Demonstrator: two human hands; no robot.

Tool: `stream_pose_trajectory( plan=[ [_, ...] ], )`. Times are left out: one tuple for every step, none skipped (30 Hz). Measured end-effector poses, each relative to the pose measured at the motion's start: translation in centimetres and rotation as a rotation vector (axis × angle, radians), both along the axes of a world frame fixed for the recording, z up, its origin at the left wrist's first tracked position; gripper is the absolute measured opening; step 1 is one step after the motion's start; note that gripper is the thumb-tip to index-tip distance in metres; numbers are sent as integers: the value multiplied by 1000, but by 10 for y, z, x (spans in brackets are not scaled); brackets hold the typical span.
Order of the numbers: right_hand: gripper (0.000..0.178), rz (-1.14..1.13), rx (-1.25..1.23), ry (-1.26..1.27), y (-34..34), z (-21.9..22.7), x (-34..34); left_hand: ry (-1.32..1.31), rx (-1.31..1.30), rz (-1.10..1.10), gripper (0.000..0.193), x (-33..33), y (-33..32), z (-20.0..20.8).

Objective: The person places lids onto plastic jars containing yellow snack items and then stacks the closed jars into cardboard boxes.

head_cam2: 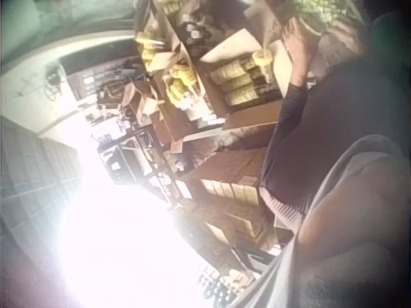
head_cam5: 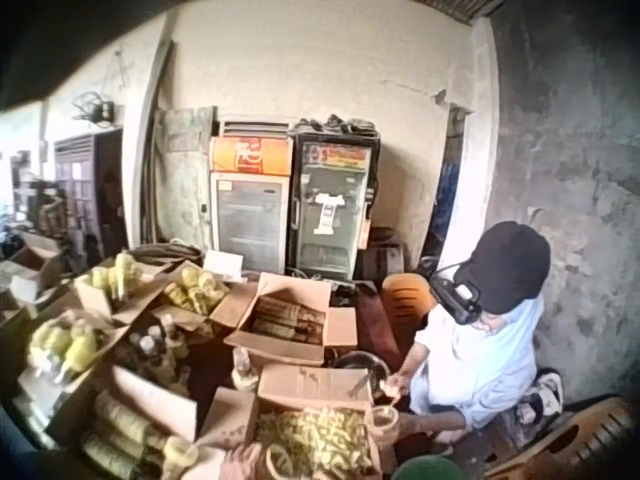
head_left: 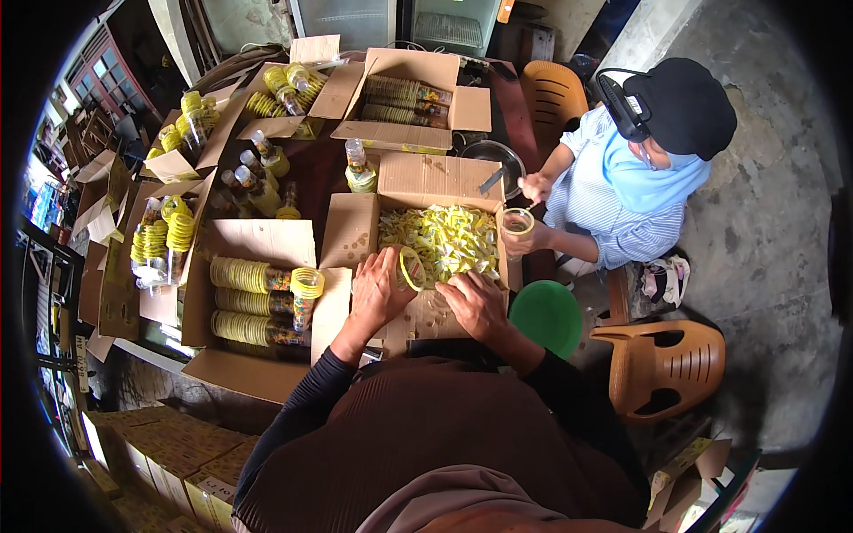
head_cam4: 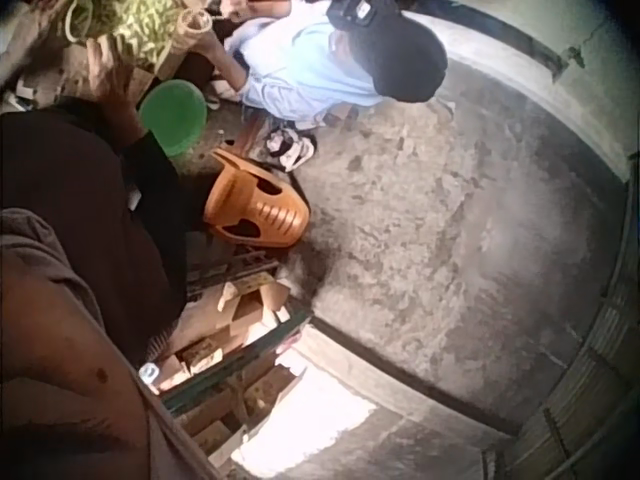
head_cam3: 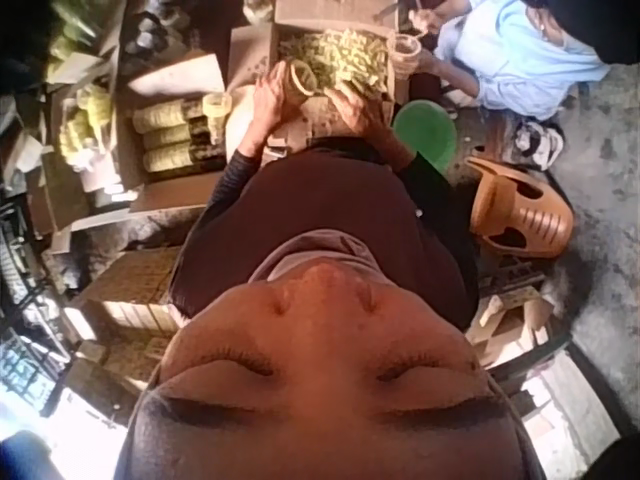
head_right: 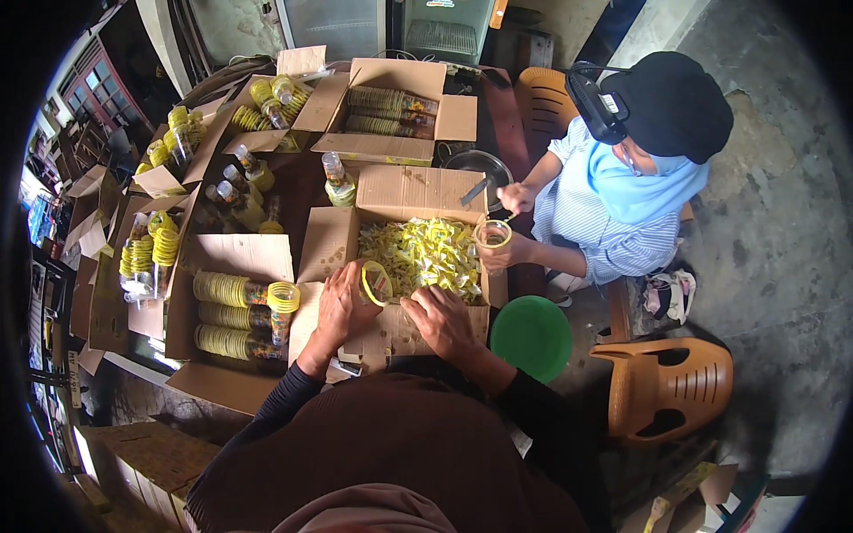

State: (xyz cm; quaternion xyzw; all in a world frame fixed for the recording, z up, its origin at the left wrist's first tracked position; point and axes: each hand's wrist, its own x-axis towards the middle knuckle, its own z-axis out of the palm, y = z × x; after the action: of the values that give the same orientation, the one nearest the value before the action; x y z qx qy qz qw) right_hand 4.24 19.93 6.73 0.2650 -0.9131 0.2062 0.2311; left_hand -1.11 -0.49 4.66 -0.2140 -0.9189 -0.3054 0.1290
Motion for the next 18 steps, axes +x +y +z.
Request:
stream_pose_trajectory(
  plan=[
    [19,9,95,23,1,-1,2,0,10,-12,66,-1,0,-2],
    [21,19,190,45,2,-1,2,-1,19,-23,67,-2,0,-5],
    [21,18,190,45,2,-1,2,0,18,-24,67,-2,-2,-8],
    [20,37,214,66,2,1,2,20,19,-37,67,-2,-4,-12],
    [20,56,239,86,1,1,1,39,19,-50,68,-2,-5,-14],
    [20,54,238,85,3,0,-1,38,18,-53,68,-1,-4,-9],
    [18,69,276,71,4,-2,-3,-163,-45,-67,73,1,-2,4],
    [16,84,314,56,5,-5,-4,-364,-109,-80,78,2,-2,10],
    [16,86,312,56,5,-6,-6,-364,-110,-77,78,1,-5,4],
    [15,102,326,62,5,-7,-7,-325,-81,-126,82,-3,-12,-8],
    [13,117,339,69,5,-9,-9,-287,-52,-175,86,-6,-17,-19],
    [13,119,340,68,5,-12,-11,-287,-51,-173,86,-10,-20,-23],
    [13,126,343,104,5,-14,-12,-353,13,-201,89,-16,-22,-27],
    [13,134,347,140,4,-16,-13,-418,78,-229,91,-20,-24,-31],
    [13,138,347,139,3,-17,-14,-420,79,-226,91,-21,-26,-34],
    [13,145,332,128,2,-17,-15,-436,136,-254,87,-23,-29,-37],
    [13,152,316,117,0,-18,-15,-451,193,-283,83,-23,-30,-41],
    [13,153,316,116,-1,-22,-16,-453,193,-283,83,-25,-30,-34]
  ],
)
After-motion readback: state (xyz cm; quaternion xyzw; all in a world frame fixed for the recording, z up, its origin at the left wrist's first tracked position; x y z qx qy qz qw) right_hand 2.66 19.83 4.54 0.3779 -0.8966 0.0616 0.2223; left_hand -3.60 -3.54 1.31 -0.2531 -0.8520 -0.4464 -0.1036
